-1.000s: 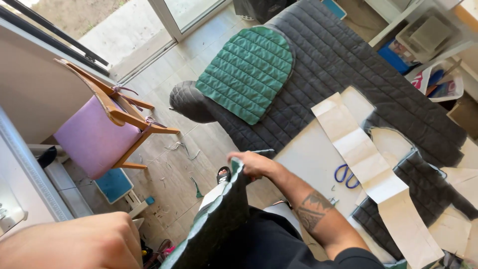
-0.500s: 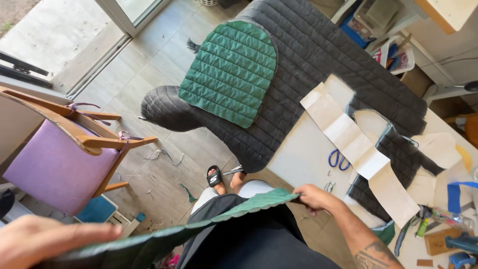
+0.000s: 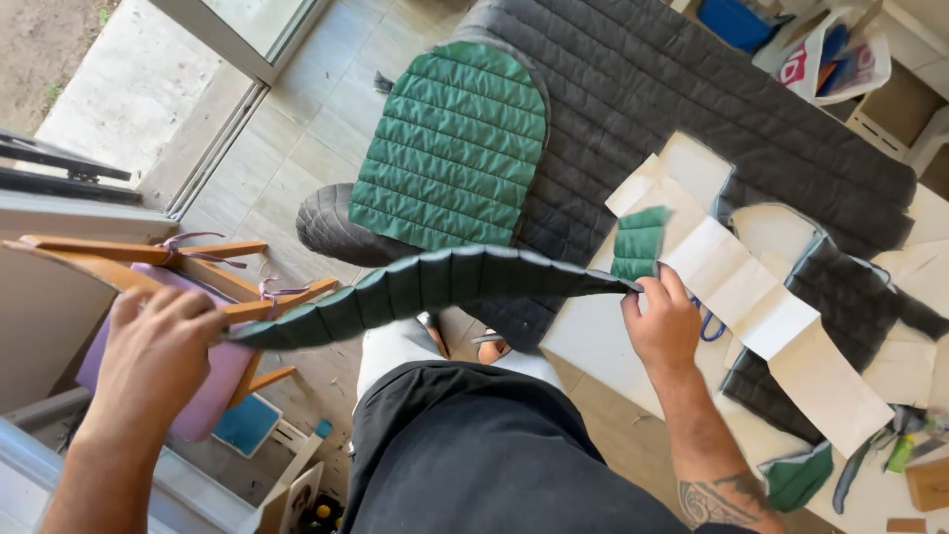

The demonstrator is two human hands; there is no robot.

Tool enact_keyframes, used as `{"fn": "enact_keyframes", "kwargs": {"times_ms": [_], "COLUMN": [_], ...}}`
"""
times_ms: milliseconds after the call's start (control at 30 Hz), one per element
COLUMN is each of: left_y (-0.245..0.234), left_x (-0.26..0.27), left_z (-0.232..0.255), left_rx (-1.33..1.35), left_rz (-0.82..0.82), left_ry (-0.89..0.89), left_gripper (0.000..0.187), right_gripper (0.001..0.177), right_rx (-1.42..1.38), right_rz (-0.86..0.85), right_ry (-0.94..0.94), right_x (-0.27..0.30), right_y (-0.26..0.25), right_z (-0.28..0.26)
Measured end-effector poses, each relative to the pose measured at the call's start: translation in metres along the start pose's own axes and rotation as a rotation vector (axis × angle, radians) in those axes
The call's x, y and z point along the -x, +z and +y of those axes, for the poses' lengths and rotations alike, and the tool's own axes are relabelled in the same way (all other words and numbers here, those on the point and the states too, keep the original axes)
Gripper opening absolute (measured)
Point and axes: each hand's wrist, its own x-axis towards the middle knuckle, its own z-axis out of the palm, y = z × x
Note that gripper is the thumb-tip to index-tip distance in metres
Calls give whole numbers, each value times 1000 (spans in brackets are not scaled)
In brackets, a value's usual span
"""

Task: Cutting quilted fabric pieces and securing the edges with clips for assembly

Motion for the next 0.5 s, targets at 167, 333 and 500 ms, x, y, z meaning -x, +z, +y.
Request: {"fn": "enact_keyframes", "kwargs": {"times_ms": [167,333,500], "left_y": [6,28,83], "left_x": [-85,-182,-247], "left_z": [-38,-97,-146], "left_rx": [-20,272,386], "left_rz": [467,589,546], "left_ry": [179,315,297], "left_gripper": [63,25,27], "right_gripper": [15,17,21], "right_rx": [-9,35,84], "right_rz": [98,-14,-176], "right_ry": [-84,-95,79], "right_x": [-33,-41,18], "right_y": [16,21,20], "right_z": [-43,-69,-67]}}
